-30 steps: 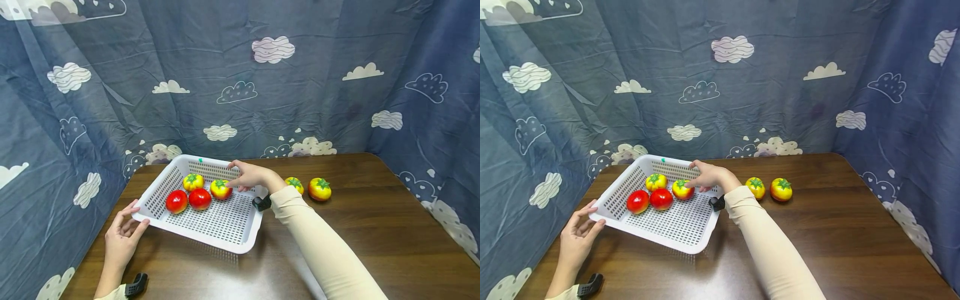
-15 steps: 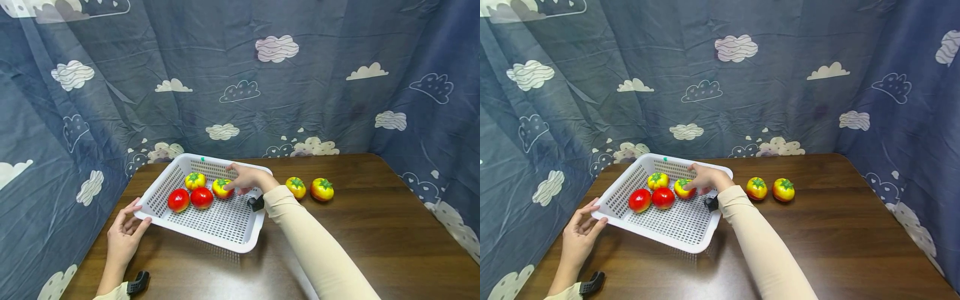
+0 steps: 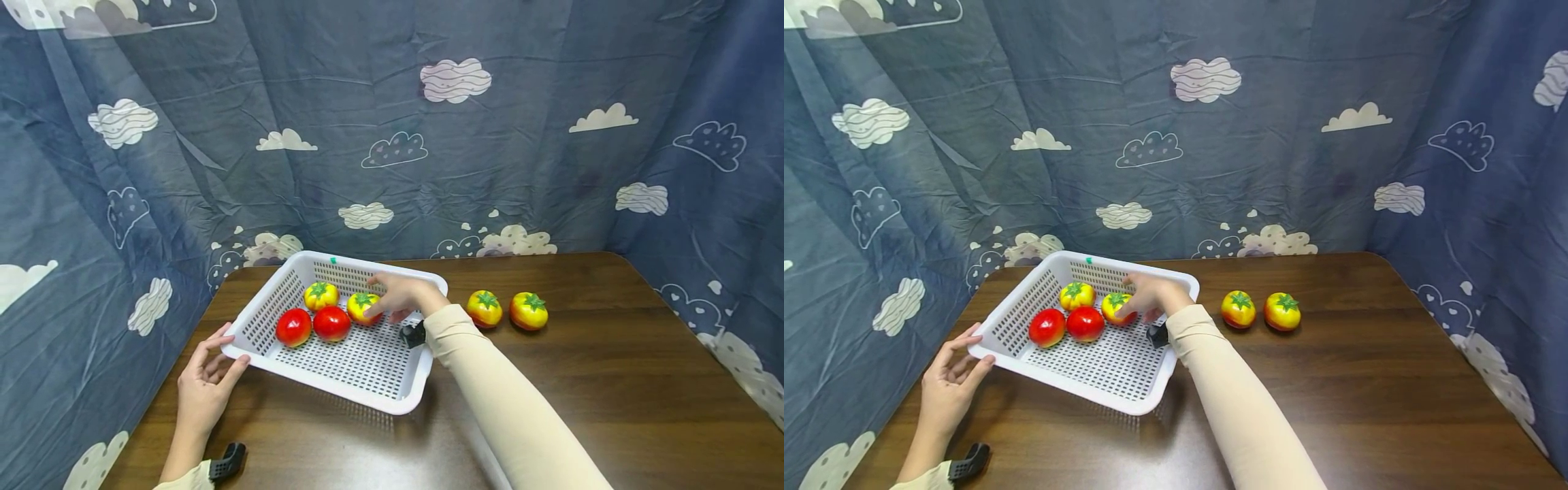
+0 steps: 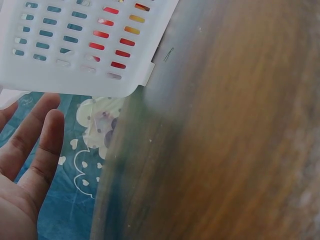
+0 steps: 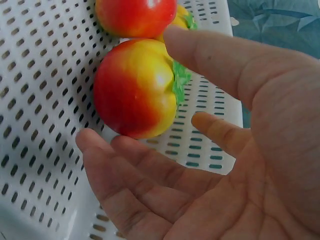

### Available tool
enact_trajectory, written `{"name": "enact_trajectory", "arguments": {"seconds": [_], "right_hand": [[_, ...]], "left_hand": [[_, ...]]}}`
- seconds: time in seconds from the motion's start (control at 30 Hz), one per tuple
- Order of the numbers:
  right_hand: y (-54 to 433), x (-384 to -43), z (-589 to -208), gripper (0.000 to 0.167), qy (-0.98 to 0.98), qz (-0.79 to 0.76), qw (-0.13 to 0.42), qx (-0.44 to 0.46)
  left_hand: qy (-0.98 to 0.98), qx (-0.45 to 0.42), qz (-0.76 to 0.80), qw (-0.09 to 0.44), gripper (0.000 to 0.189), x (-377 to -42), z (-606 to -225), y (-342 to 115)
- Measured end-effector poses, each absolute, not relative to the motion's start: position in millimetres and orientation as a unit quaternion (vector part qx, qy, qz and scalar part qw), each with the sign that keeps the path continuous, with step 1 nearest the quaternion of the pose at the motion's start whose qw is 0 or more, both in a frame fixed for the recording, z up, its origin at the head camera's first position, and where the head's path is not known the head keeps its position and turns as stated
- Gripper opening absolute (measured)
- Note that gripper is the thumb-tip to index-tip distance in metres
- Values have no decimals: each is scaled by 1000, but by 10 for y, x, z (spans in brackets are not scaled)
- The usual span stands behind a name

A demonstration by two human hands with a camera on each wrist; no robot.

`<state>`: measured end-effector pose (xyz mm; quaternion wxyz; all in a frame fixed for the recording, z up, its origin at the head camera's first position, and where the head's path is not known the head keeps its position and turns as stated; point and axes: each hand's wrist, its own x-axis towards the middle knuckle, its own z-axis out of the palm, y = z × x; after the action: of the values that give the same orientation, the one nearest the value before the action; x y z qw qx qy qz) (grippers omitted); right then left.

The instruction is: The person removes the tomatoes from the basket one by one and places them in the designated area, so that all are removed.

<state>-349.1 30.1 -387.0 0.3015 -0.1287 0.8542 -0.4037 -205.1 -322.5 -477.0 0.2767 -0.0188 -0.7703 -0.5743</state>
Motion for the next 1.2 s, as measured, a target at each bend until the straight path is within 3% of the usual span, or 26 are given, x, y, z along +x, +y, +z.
{"name": "enact_trajectory", "arguments": {"seconds": [0.37,1.2], "right_hand": [[227,-3489,-3950,80,845,-408,325,-118],[206,-3544,-4065,72,853,-402,309,-122]], "left_hand": [[-780,-15,-563,274,45,-2048,-4770,-3230],[-782,-12,-559,275,46,-2058,-4765,-3233]]}}
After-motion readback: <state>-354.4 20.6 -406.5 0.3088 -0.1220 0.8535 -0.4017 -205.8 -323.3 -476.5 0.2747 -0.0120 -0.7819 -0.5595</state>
